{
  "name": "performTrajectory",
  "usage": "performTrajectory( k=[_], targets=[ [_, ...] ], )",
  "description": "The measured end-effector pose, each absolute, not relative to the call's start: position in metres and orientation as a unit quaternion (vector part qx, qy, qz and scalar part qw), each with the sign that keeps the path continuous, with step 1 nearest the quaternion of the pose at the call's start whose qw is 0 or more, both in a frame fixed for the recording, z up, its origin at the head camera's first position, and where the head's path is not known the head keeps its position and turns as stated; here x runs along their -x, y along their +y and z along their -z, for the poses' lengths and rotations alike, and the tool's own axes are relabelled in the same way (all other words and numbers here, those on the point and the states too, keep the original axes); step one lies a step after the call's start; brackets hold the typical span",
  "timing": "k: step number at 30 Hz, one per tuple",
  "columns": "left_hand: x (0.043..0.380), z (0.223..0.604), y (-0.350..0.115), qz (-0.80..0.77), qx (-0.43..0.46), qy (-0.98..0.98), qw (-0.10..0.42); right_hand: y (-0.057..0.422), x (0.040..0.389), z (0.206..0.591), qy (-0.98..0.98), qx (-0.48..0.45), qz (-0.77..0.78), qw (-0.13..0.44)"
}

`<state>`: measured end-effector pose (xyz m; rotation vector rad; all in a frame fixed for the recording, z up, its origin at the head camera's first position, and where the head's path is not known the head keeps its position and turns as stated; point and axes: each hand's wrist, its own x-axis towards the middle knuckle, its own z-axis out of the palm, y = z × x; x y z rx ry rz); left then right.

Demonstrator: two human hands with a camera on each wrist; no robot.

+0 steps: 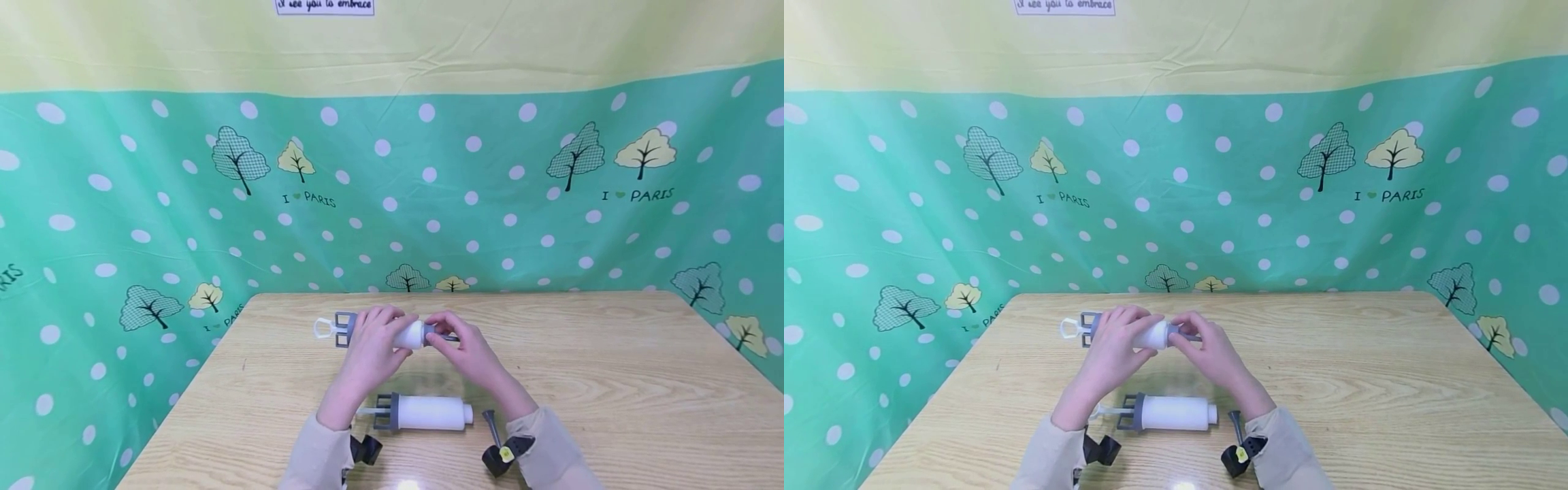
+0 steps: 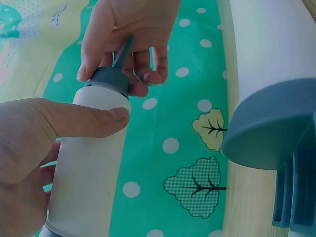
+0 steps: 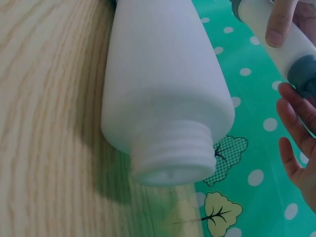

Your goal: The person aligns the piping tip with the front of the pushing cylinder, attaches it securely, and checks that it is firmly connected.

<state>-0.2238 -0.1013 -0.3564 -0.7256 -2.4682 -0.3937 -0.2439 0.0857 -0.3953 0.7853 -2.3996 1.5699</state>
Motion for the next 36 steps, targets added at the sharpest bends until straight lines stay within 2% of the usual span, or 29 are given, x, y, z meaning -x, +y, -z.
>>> performTrajectory(
  k=[12, 25, 36],
  targets=[
    [0.2223, 0.3551, -0.1008, 0.139, 0.269, -0.915, 0.266, 0.0876, 0.2431, 0.3949, -0.8, -0.28, -0.527, 0.058],
    [0.2239, 0.3553, -0.1028, 0.148, 0.258, -0.922, 0.249, 0.0914, 0.2448, 0.3938, -0.809, -0.275, -0.512, 0.093],
    [0.2239, 0.3553, -0.1031, 0.146, 0.265, -0.916, 0.264, 0.0932, 0.2466, 0.3929, -0.804, -0.294, -0.504, 0.114]
  ],
)
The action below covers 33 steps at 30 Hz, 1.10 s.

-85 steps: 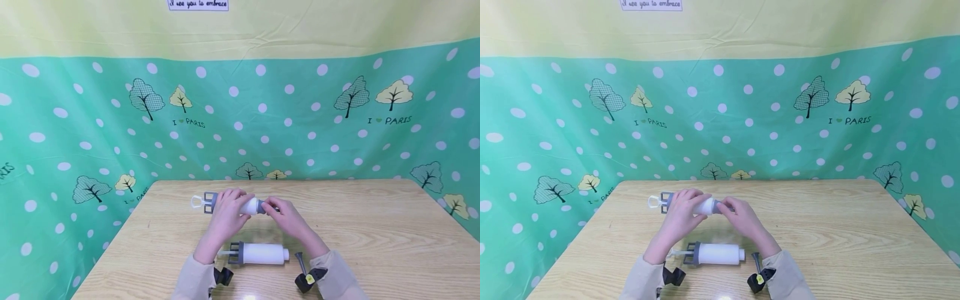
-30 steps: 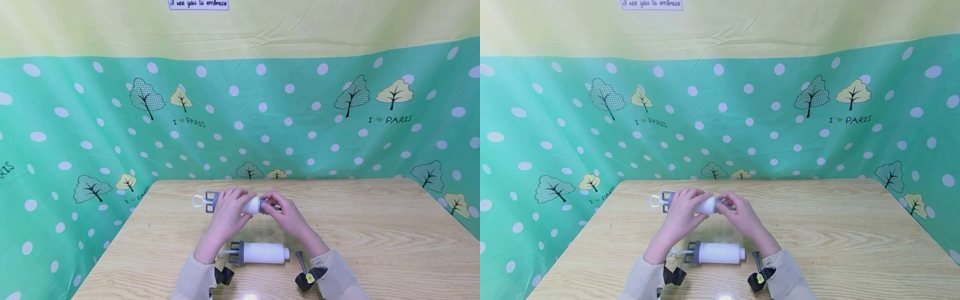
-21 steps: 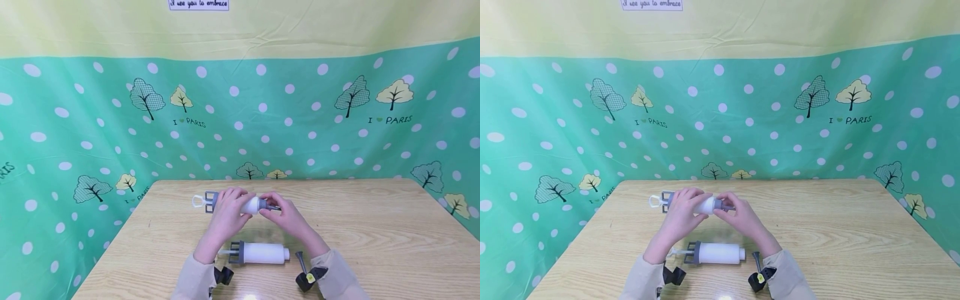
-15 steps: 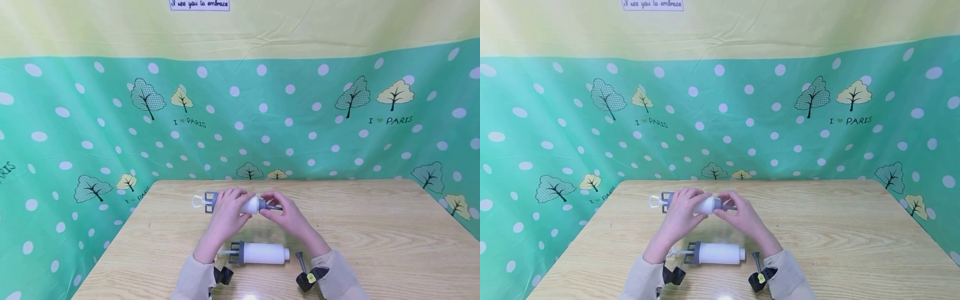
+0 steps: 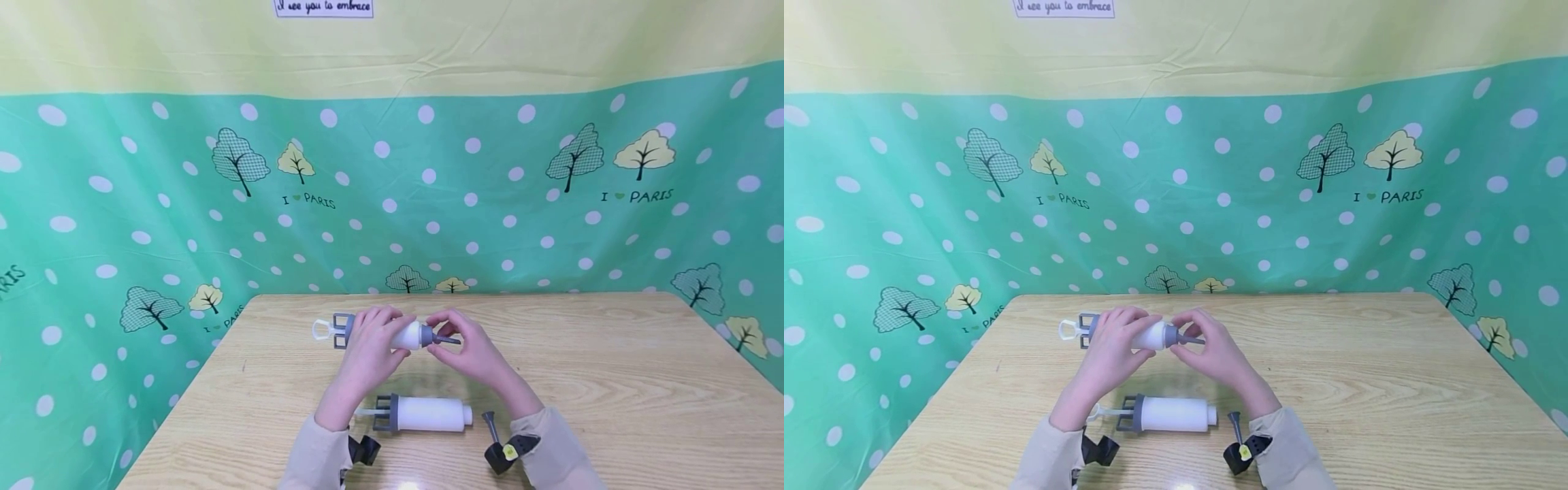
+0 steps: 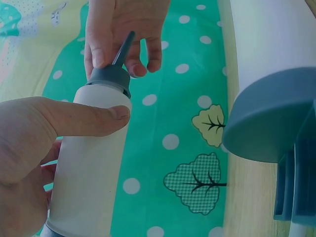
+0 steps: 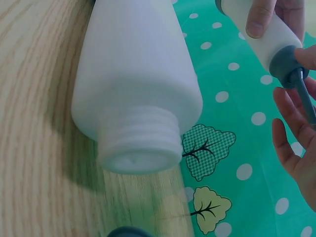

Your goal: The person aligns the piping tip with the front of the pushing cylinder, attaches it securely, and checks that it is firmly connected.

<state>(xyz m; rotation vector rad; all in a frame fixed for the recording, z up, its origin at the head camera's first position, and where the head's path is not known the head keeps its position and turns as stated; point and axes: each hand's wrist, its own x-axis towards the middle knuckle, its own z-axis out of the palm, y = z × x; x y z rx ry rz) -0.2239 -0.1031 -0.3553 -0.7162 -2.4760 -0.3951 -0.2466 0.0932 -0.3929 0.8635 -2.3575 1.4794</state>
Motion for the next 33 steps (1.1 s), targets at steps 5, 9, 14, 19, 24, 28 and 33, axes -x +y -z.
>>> performTrajectory(
  k=[5, 9, 14, 19, 24, 28, 33],
  targets=[
    [0.2246, 0.3562, -0.103, 0.146, 0.267, -0.914, 0.268, 0.0927, 0.2459, 0.3922, -0.802, -0.291, -0.509, 0.117],
    [0.2243, 0.3561, -0.1027, 0.144, 0.265, -0.916, 0.264, 0.0924, 0.2451, 0.3912, -0.809, -0.276, -0.508, 0.11],
    [0.224, 0.3561, -0.1021, 0.143, 0.267, -0.915, 0.265, 0.0922, 0.245, 0.3904, -0.816, -0.264, -0.505, 0.101],
    [0.2238, 0.3561, -0.1021, 0.144, 0.268, -0.916, 0.263, 0.0928, 0.2463, 0.3924, -0.821, -0.262, -0.499, 0.089],
    [0.2236, 0.3562, -0.1022, 0.143, 0.267, -0.917, 0.261, 0.0936, 0.245, 0.3923, -0.827, -0.259, -0.494, 0.072],
    [0.2235, 0.3562, -0.1022, 0.147, 0.267, -0.916, 0.262, 0.0932, 0.2443, 0.3926, -0.835, -0.254, -0.484, 0.064],
    [0.2235, 0.356, -0.1019, 0.146, 0.269, -0.915, 0.264, 0.0923, 0.2448, 0.3929, -0.84, -0.252, -0.475, 0.069]
  ],
)
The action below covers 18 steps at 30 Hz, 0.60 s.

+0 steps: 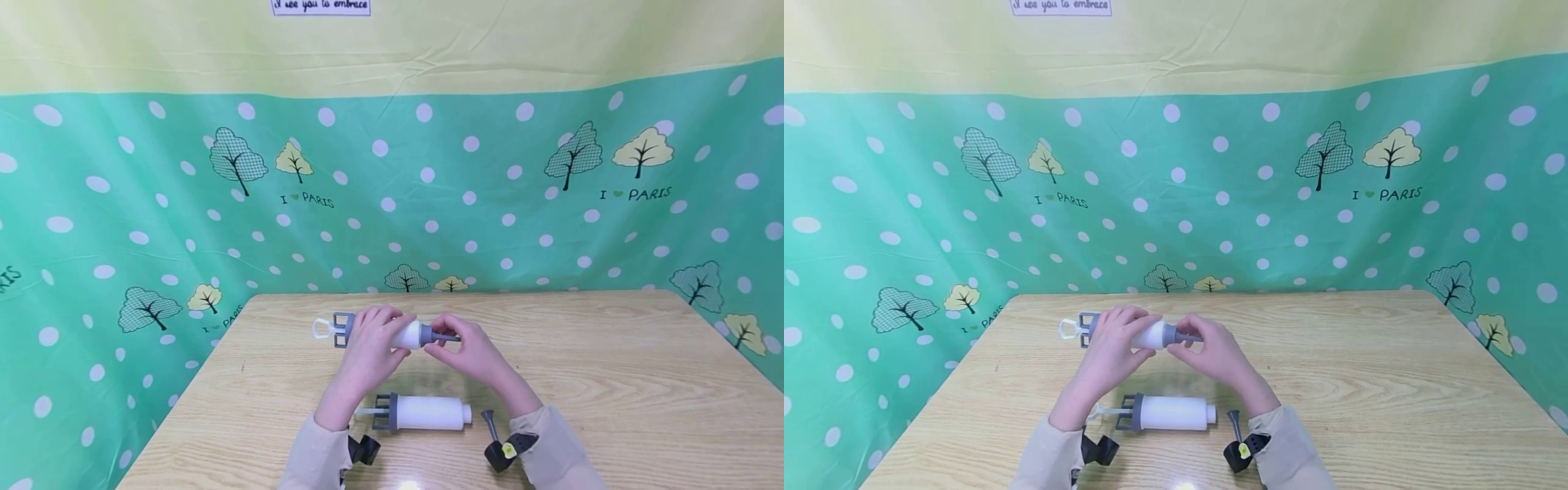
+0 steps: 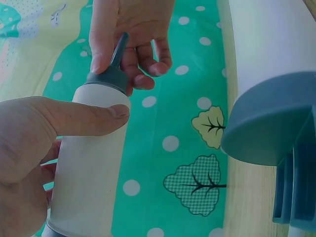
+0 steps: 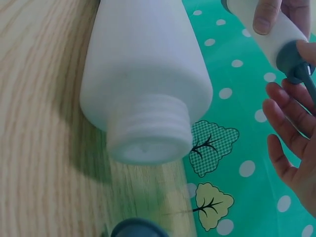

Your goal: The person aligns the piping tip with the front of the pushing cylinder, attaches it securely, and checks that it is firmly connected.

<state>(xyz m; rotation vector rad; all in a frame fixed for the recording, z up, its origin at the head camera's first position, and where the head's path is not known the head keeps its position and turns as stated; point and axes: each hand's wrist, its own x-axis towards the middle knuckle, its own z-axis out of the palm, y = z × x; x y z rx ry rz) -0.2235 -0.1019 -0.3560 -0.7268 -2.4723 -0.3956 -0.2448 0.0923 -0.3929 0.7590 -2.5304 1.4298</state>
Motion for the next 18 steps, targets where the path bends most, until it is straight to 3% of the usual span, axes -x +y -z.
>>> performTrajectory(
  k=[18],
  targets=[
    [0.2243, 0.3564, -0.1019, 0.144, 0.283, -0.908, 0.272, 0.095, 0.247, 0.3943, -0.854, -0.266, -0.436, 0.096]
  ],
)
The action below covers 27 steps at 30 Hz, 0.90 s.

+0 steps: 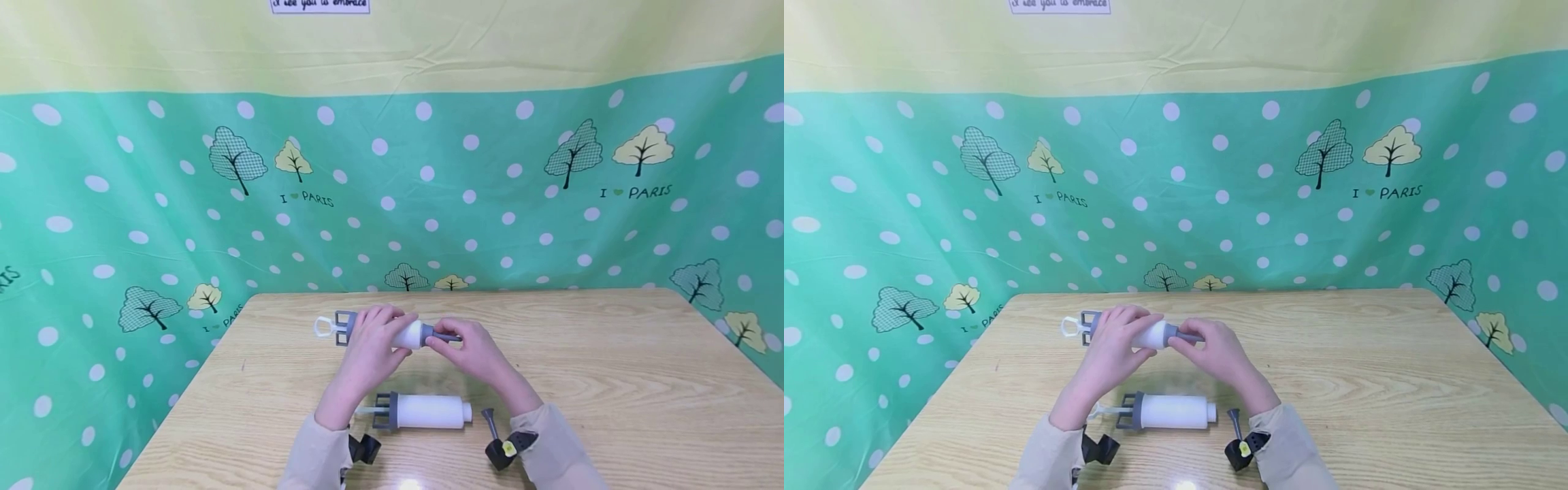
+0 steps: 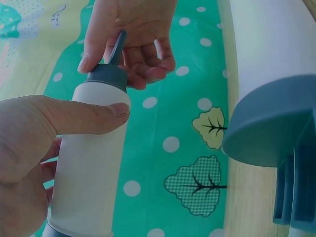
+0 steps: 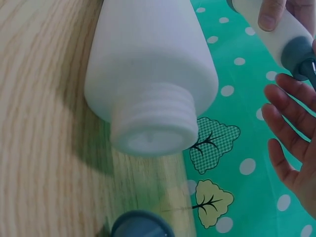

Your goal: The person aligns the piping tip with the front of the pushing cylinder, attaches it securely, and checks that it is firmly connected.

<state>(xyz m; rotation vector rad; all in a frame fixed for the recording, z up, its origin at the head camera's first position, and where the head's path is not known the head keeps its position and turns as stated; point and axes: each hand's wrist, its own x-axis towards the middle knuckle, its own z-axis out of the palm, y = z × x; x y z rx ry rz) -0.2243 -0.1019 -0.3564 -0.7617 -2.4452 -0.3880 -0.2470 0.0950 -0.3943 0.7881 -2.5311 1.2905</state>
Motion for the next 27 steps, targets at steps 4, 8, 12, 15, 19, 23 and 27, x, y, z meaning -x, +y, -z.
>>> performTrajectory(
  k=[4, 8, 12, 15, 19, 23, 27],
  targets=[
    [0.224, 0.3564, -0.1023, 0.141, 0.279, -0.911, 0.27, 0.0945, 0.2466, 0.3932, -0.858, -0.263, -0.43, 0.105],
    [0.2241, 0.3558, -0.1025, 0.138, 0.275, -0.914, 0.265, 0.0945, 0.2456, 0.3911, -0.852, -0.267, -0.432, 0.124],
    [0.2245, 0.356, -0.1032, 0.139, 0.276, -0.913, 0.266, 0.0943, 0.2456, 0.3904, -0.833, -0.3, -0.441, 0.145],
    [0.2248, 0.356, -0.1033, 0.141, 0.277, -0.913, 0.266, 0.0942, 0.2463, 0.391, -0.819, -0.328, -0.443, 0.159],
    [0.2244, 0.3559, -0.1032, 0.139, 0.274, -0.916, 0.26, 0.094, 0.2471, 0.3922, -0.808, -0.342, -0.446, 0.177],
    [0.2245, 0.3562, -0.1033, 0.136, 0.272, -0.917, 0.258, 0.094, 0.2484, 0.3935, -0.805, -0.339, -0.449, 0.187],
    [0.2245, 0.3564, -0.1033, 0.139, 0.275, -0.914, 0.265, 0.0946, 0.2486, 0.3937, -0.809, -0.333, -0.449, 0.181]
  ],
)
